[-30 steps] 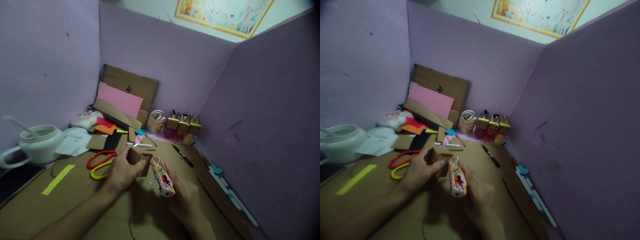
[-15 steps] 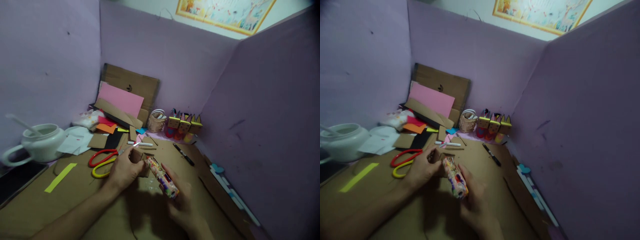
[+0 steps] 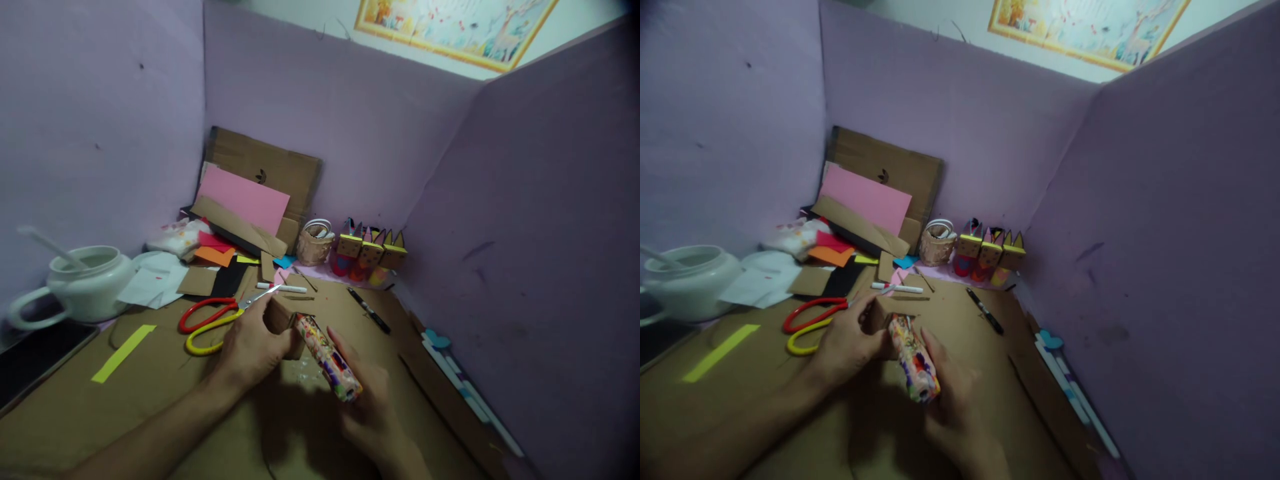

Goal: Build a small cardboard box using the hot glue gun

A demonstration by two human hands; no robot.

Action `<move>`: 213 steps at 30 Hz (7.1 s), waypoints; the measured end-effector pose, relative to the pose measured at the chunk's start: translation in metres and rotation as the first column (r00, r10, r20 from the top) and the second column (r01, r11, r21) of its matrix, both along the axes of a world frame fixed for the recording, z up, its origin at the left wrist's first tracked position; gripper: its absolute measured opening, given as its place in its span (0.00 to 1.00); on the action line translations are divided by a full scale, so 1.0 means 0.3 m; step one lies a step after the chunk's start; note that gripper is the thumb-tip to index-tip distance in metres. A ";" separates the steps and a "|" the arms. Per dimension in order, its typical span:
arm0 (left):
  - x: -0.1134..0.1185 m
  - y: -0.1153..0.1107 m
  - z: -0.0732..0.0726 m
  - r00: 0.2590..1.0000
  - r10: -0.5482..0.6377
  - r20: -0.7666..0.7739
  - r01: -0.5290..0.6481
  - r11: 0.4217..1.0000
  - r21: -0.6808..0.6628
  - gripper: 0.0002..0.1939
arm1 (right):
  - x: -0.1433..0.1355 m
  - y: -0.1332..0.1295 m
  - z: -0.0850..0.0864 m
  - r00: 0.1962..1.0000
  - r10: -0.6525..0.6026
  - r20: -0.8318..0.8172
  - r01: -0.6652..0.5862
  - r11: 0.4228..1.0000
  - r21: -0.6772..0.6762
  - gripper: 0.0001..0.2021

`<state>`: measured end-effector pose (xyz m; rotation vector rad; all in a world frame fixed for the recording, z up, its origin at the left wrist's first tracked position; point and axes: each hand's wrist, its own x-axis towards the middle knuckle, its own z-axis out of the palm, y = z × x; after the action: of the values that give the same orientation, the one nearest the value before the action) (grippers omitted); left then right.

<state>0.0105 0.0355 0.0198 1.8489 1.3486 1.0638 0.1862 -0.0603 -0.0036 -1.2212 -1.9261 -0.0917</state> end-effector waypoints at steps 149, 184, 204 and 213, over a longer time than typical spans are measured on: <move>-0.004 -0.021 -0.035 0.722 -0.315 0.616 0.630 0.666 -0.399 0.21 | -0.037 0.024 -0.021 0.970 0.108 -0.216 -0.124 0.991 -0.058 0.35; 0.010 -0.036 -0.011 0.846 -0.414 0.335 0.519 0.784 -0.341 0.17 | -0.052 0.013 -0.030 0.967 0.101 -0.235 -0.115 0.992 -0.049 0.37; 0.036 -0.070 -0.007 0.794 -0.364 0.487 0.563 0.741 -0.366 0.15 | -0.046 0.012 -0.023 0.943 0.133 -0.305 -0.154 0.987 -0.047 0.35; -0.089 0.033 0.088 0.696 -0.218 0.684 0.614 0.675 -0.410 0.23 | -0.030 0.029 -0.022 0.613 -0.010 -0.790 -0.214 0.960 -0.179 0.32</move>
<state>-0.0162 0.0453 0.0461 1.1043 0.6743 0.7068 0.1773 -0.0517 -0.0102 -1.0426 -1.2133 0.6881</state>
